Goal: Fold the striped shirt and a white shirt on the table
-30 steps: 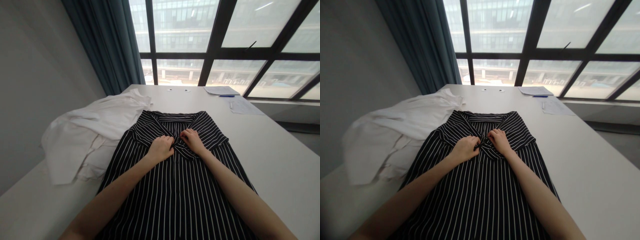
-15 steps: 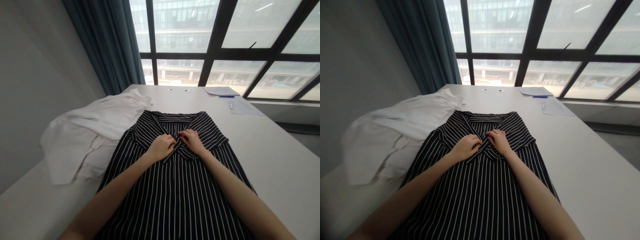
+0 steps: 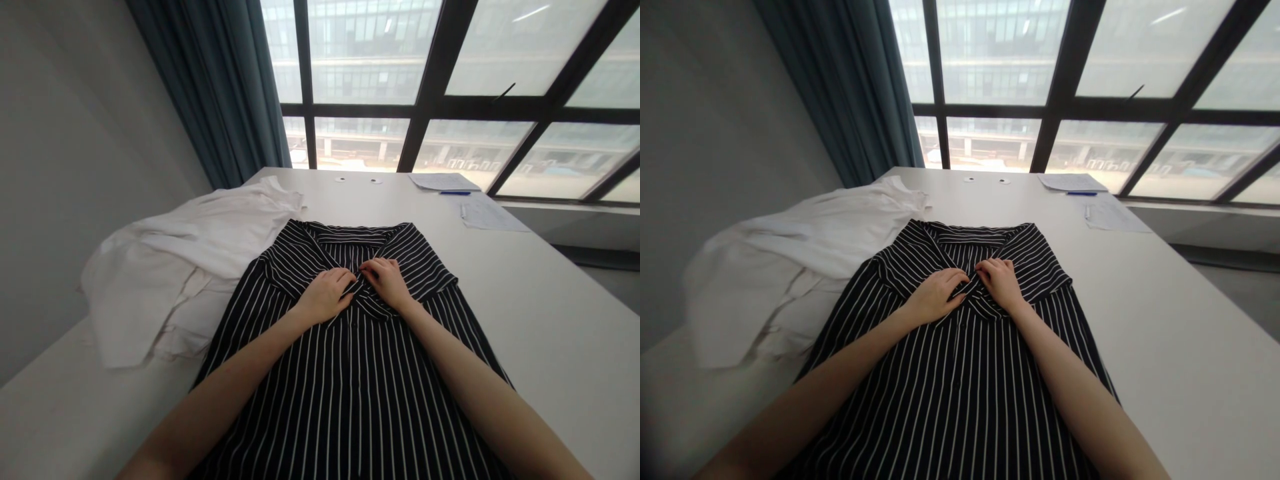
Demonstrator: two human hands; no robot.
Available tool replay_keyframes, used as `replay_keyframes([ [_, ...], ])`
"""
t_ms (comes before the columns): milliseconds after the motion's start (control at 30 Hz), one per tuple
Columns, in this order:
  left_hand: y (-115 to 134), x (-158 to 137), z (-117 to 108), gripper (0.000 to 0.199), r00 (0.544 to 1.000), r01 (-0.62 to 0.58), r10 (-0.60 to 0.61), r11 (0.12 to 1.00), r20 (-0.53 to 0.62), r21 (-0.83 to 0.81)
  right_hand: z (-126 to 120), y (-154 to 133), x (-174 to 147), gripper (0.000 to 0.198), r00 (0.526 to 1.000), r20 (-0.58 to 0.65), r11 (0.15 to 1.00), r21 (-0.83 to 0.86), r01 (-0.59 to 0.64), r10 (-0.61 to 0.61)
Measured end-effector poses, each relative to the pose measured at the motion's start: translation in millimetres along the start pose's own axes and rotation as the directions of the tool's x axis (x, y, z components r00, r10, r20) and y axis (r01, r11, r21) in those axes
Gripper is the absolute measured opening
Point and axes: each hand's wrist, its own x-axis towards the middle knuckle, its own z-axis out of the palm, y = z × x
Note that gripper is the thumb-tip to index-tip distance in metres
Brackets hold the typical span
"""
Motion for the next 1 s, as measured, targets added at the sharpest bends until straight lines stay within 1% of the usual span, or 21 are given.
replay_keyframes([
  [67, -2, -1, 1, 0.033, 0.999, 0.000, -0.001, 0.999, 0.034, 0.034, -1, 0, 0, 0.019, 1.000, -0.015, 1.000, 0.007, -0.011, 0.011],
  [133, -4, -3, 3, 0.040, 0.995, 0.013, -0.020, 0.997, 0.093, 0.077, -2, -1, 0, 0.023, 0.999, -0.029, 1.000, 0.005, -0.026, 0.026],
  [267, -7, -6, 9, 0.049, 0.977, 0.067, -0.100, 0.982, 0.187, 0.179, -3, -2, -2, 0.026, 0.999, -0.029, 0.999, -0.023, -0.039, 0.039],
  [367, -7, -6, 12, 0.053, 0.964, 0.105, -0.154, 0.970, 0.216, 0.220, 0, -3, -4, 0.030, 0.999, 0.030, 0.997, -0.069, -0.040, 0.042],
  [500, -6, -6, 13, 0.054, 0.959, 0.121, -0.171, 0.968, 0.226, 0.222, 5, -2, -5, 0.040, 0.985, 0.158, 0.983, -0.176, -0.040, 0.069],
  [633, -6, -6, 13, 0.055, 0.954, 0.134, -0.185, 0.967, 0.235, 0.215, 6, -2, -5, 0.042, 0.981, 0.183, 0.974, -0.225, -0.025, 0.067],
  [700, -6, -6, 13, 0.056, 0.950, 0.139, -0.191, 0.968, 0.247, 0.210, 5, -3, -5, 0.041, 0.986, 0.160, 0.972, -0.235, -0.013, 0.052],
  [767, -6, -6, 13, 0.056, 0.946, 0.143, -0.196, 0.968, 0.259, 0.209, 4, -5, -5, 0.039, 0.993, 0.107, 0.968, -0.250, -0.013, 0.041],
  [900, -6, -5, 14, 0.055, 0.946, 0.147, -0.197, 0.968, 0.256, 0.202, 0, -13, -8, 0.034, 0.997, -0.014, 0.951, -0.299, -0.081, 0.080],
  [1000, -6, -5, 14, 0.055, 0.950, 0.147, -0.192, 0.971, 0.245, 0.190, -4, -18, -10, 0.030, 0.992, -0.051, 0.939, -0.322, -0.123, 0.112],
])
